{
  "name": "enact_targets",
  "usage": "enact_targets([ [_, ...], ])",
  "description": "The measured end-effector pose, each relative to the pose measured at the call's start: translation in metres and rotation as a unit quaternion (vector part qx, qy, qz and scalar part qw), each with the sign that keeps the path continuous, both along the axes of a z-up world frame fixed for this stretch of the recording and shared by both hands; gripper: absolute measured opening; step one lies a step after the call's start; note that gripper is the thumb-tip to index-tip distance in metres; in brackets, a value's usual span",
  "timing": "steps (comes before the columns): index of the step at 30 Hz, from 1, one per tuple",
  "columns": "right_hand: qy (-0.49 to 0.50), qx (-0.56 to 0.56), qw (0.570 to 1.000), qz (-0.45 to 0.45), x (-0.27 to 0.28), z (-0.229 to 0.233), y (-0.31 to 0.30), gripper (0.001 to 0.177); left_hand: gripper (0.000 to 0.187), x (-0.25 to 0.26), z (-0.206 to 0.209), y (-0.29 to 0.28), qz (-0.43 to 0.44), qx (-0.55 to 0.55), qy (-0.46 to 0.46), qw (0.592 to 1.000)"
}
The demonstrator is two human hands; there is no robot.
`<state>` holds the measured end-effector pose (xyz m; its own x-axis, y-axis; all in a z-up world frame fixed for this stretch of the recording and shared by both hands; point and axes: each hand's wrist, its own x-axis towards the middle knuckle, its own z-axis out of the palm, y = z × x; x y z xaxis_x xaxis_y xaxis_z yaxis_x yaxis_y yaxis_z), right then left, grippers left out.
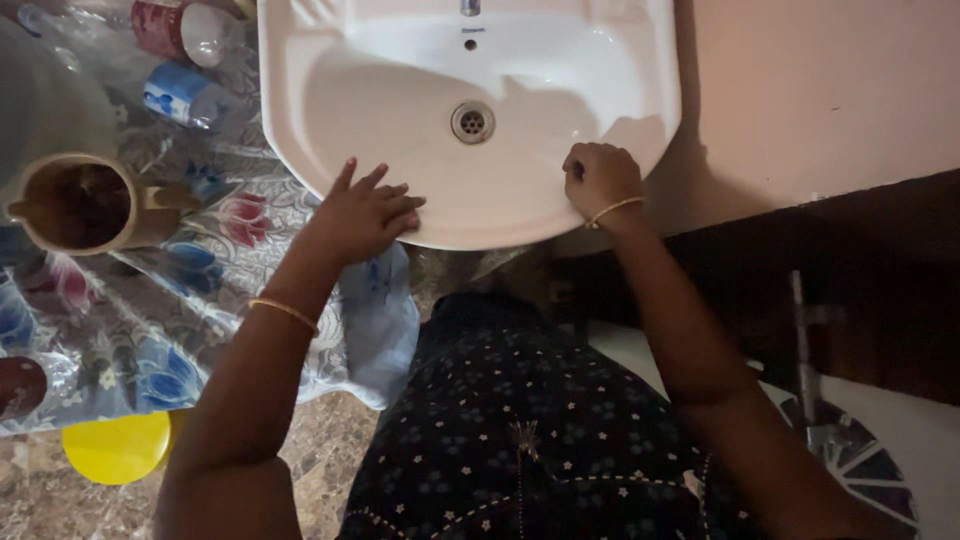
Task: The person wipes the surfaces and edges of a sink with a small sponge.
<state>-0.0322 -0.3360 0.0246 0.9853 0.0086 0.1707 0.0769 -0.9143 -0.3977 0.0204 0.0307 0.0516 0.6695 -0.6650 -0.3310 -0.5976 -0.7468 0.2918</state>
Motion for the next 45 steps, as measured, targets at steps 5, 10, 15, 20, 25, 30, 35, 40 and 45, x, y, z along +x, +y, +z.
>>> enact_targets([
  [5, 0.051, -0.029, 0.998, -0.029, 0.003, -0.003, 0.000, 0.010, 0.058, -0.013, -0.029, -0.071, -0.022, -0.034, 0.116, 0.992],
  [10, 0.016, -0.032, 0.999, -0.013, 0.003, -0.007, -0.003, 0.007, 0.056, -0.037, -0.051, -0.163, -0.093, -0.149, 0.030, 0.984],
  [15, -0.021, -0.017, 1.000, 0.007, -0.001, -0.005, -0.003, 0.006, 0.055, -0.043, -0.026, -0.137, -0.021, -0.132, 0.074, 0.988],
  [20, 0.048, -0.019, 0.999, -0.010, -0.001, 0.000, -0.001, 0.007, 0.038, -0.018, -0.004, -0.049, -0.063, 0.096, -0.055, 0.992],
  [25, 0.018, -0.042, 0.999, 0.025, -0.002, -0.003, -0.001, 0.006, 0.055, 0.023, -0.023, 0.029, 0.187, 0.062, -0.174, 0.965],
  [30, -0.030, -0.066, 0.996, 0.058, -0.001, -0.006, -0.002, 0.005, 0.079, 0.008, -0.055, 0.023, 0.338, -0.067, -0.209, 0.915],
  [35, 0.067, -0.069, 0.995, 0.025, 0.003, -0.001, -0.002, 0.008, 0.077, 0.005, -0.061, 0.016, 0.362, -0.097, -0.219, 0.901],
  [40, 0.081, -0.091, 0.992, 0.023, 0.008, -0.001, -0.001, 0.013, 0.080, 0.074, -0.060, 0.023, 0.344, -0.044, -0.246, 0.905],
  [45, 0.086, -0.100, 0.990, 0.044, 0.012, -0.004, -0.004, 0.022, 0.079, 0.074, -0.059, 0.017, 0.321, -0.040, -0.293, 0.900],
])
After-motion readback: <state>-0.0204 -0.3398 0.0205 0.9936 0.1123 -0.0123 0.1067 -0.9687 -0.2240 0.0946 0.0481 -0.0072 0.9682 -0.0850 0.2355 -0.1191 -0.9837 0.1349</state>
